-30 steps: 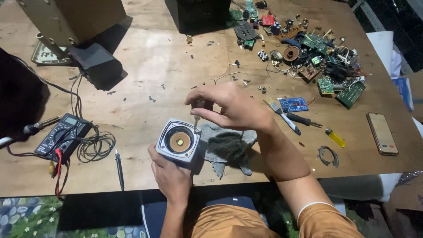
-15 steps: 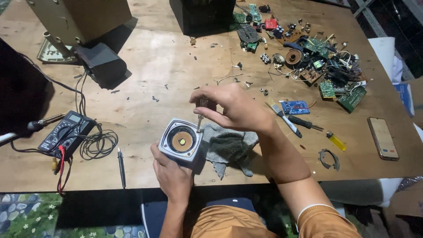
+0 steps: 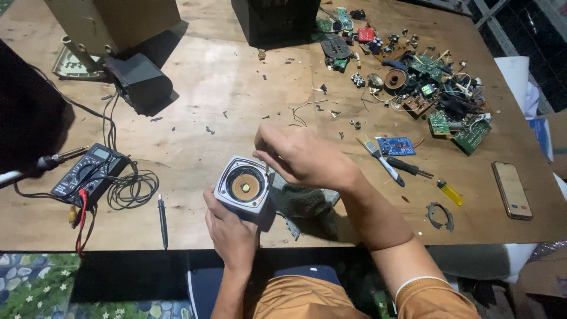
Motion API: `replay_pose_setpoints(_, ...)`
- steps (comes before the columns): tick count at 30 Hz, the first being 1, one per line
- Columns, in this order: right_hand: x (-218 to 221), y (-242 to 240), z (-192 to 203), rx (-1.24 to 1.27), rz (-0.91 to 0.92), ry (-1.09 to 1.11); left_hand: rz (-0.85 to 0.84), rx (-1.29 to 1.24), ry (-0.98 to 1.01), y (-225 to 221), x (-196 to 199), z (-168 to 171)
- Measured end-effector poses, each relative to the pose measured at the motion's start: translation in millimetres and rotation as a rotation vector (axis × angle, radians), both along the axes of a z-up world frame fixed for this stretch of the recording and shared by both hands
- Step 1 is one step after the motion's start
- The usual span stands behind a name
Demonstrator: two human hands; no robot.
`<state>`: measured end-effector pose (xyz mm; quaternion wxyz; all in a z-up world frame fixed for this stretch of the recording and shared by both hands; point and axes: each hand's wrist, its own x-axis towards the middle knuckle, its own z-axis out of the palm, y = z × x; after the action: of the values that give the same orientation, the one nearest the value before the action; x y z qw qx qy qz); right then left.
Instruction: Cleaning and inspecting internal speaker components using a cloth and a screwdriver on a workbench.
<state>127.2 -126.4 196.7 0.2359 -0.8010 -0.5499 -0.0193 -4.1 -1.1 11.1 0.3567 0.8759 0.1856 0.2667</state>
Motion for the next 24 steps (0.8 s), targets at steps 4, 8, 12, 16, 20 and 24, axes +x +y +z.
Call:
replay_pose_setpoints(4,14.1,-2.6,2.6,0.024,0.135,0.111,0.009,-0.008,0.019,-0.2,-0.2,-3.0)
replay_pose_setpoints(8,12.1,0.8,10.2,0.107,0.137,0.201,0.017,-0.012,0.049,-0.6,-0.5,-3.7)
replay_pose_setpoints(12,8.8,23.5,-31.1,0.560,0.026,0.728,0.006,-0.015,0.112,0.5,-0.3,-4.7)
replay_pose_setpoints(16,16.8,36.4,-69.3,0.949,0.019,0.969,0.002,-0.023,0.121,0.1,-0.4,-4.6)
replay_pose_setpoints(20,27.6,33.8,-57.9,0.733,0.264,1.237,0.020,-0.006,0.162,0.4,4.3,-7.8)
replay_pose_setpoints(24,7.7,31.8,-24.4,0.442,-0.020,0.195,0.034,-0.028,0.125,-0.1,2.1,-4.7)
